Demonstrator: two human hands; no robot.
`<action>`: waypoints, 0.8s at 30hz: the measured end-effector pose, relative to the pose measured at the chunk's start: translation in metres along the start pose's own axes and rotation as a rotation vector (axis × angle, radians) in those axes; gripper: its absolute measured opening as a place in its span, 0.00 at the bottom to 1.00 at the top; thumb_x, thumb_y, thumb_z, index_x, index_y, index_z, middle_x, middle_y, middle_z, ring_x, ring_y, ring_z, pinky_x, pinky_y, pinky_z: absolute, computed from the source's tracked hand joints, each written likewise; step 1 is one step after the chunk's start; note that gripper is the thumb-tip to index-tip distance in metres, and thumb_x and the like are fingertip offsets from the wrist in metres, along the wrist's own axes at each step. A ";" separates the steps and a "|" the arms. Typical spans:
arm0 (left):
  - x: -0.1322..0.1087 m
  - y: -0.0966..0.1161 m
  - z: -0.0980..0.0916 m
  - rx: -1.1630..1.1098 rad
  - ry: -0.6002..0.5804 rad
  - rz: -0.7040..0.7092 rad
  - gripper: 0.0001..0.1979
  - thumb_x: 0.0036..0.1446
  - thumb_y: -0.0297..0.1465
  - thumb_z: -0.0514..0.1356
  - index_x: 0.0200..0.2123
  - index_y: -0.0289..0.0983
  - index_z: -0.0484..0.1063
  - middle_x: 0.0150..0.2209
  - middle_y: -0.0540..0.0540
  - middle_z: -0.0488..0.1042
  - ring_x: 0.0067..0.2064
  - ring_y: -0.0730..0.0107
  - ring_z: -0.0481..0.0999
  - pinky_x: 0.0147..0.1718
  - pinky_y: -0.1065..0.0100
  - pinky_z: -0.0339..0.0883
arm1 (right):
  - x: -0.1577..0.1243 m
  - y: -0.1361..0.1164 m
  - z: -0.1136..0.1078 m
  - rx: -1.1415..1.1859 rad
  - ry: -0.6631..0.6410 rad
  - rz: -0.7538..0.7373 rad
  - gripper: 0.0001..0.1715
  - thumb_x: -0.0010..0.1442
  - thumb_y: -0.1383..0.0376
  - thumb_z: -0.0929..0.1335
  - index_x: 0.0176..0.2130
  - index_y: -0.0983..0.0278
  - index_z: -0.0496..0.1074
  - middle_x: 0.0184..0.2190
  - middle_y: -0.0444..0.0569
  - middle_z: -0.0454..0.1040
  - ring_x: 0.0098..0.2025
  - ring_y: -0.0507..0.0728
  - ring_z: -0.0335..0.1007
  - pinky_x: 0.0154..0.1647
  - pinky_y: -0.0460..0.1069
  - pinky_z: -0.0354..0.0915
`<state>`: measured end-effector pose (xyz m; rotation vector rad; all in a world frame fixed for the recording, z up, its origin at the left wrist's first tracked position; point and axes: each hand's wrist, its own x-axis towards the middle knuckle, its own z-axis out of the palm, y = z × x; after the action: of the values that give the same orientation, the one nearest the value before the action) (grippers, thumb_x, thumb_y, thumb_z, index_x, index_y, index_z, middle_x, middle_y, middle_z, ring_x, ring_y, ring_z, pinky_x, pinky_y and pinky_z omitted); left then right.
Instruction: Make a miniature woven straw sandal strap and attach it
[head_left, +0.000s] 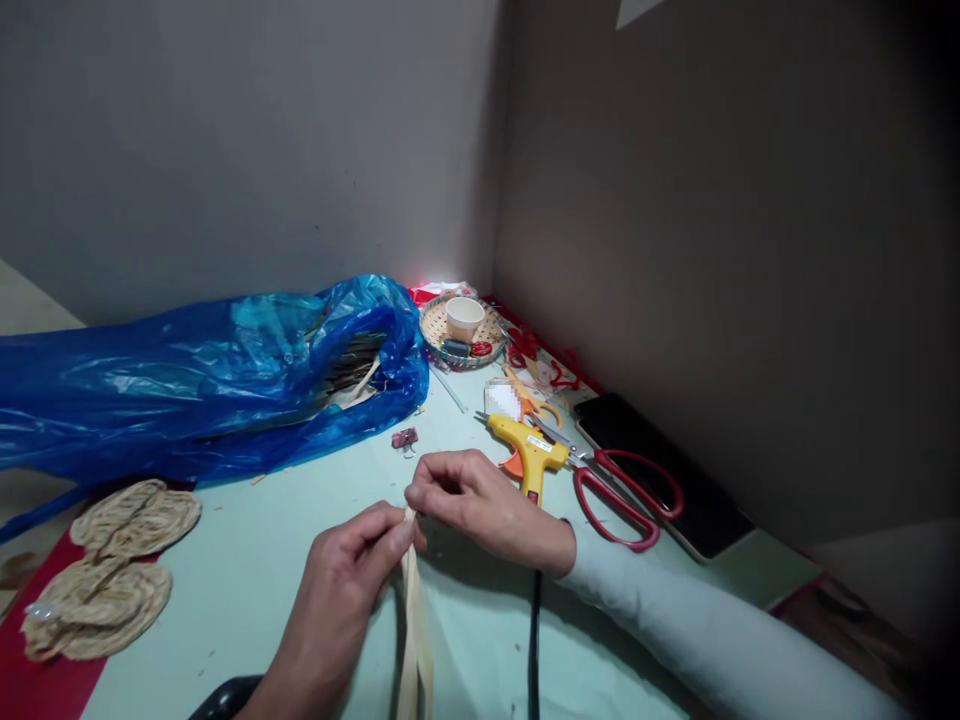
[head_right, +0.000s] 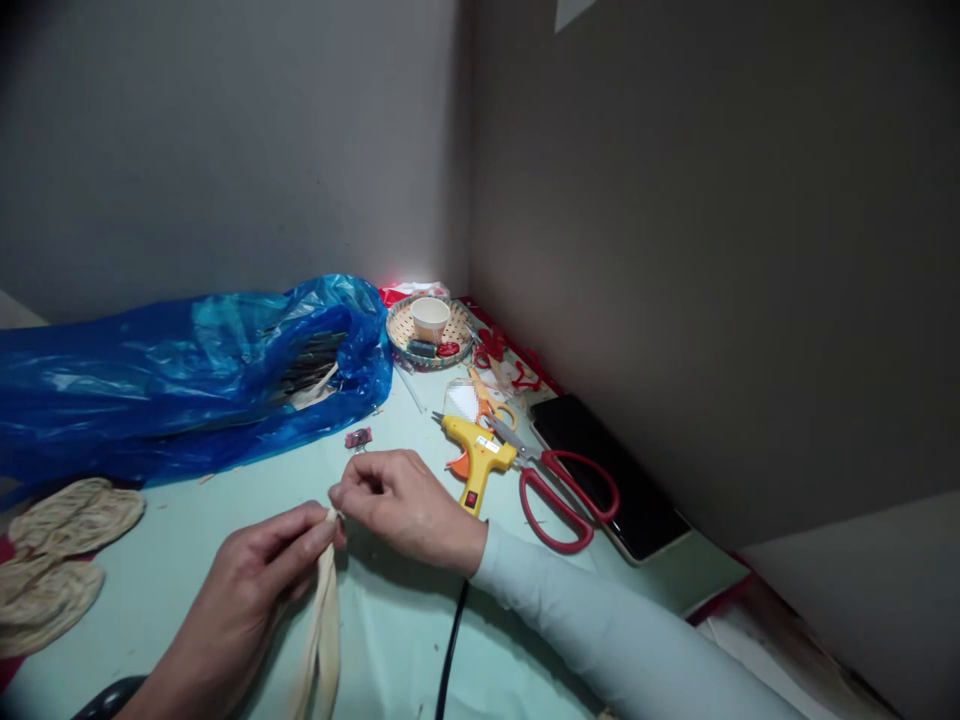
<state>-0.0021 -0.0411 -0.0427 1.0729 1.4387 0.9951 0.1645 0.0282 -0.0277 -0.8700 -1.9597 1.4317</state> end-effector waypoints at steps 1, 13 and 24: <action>0.000 0.001 0.000 0.017 0.005 0.023 0.15 0.49 0.41 0.69 0.21 0.37 0.74 0.23 0.53 0.63 0.27 0.72 0.56 0.26 0.71 0.50 | 0.000 0.002 0.003 0.032 0.009 0.017 0.16 0.66 0.63 0.63 0.26 0.64 0.63 0.21 0.41 0.68 0.24 0.49 0.55 0.26 0.45 0.52; 0.008 -0.006 0.005 -0.140 -0.093 -0.117 0.20 0.52 0.48 0.65 0.24 0.37 0.71 0.18 0.60 0.49 0.21 0.78 0.41 0.20 0.70 0.34 | 0.007 0.003 -0.007 -0.100 -0.021 0.022 0.21 0.71 0.57 0.61 0.29 0.64 0.67 0.24 0.44 0.74 0.25 0.50 0.65 0.28 0.44 0.60; 0.019 -0.008 -0.007 -0.227 0.089 -0.094 0.22 0.46 0.49 0.67 0.26 0.34 0.73 0.19 0.60 0.51 0.21 0.80 0.43 0.19 0.72 0.35 | 0.067 0.008 -0.018 -0.686 -0.007 -0.009 0.03 0.62 0.71 0.70 0.38 0.64 0.74 0.39 0.52 0.73 0.42 0.59 0.69 0.42 0.50 0.59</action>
<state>-0.0115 -0.0250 -0.0540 0.7974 1.3964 1.1200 0.1366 0.0926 -0.0264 -1.1291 -2.4945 0.7363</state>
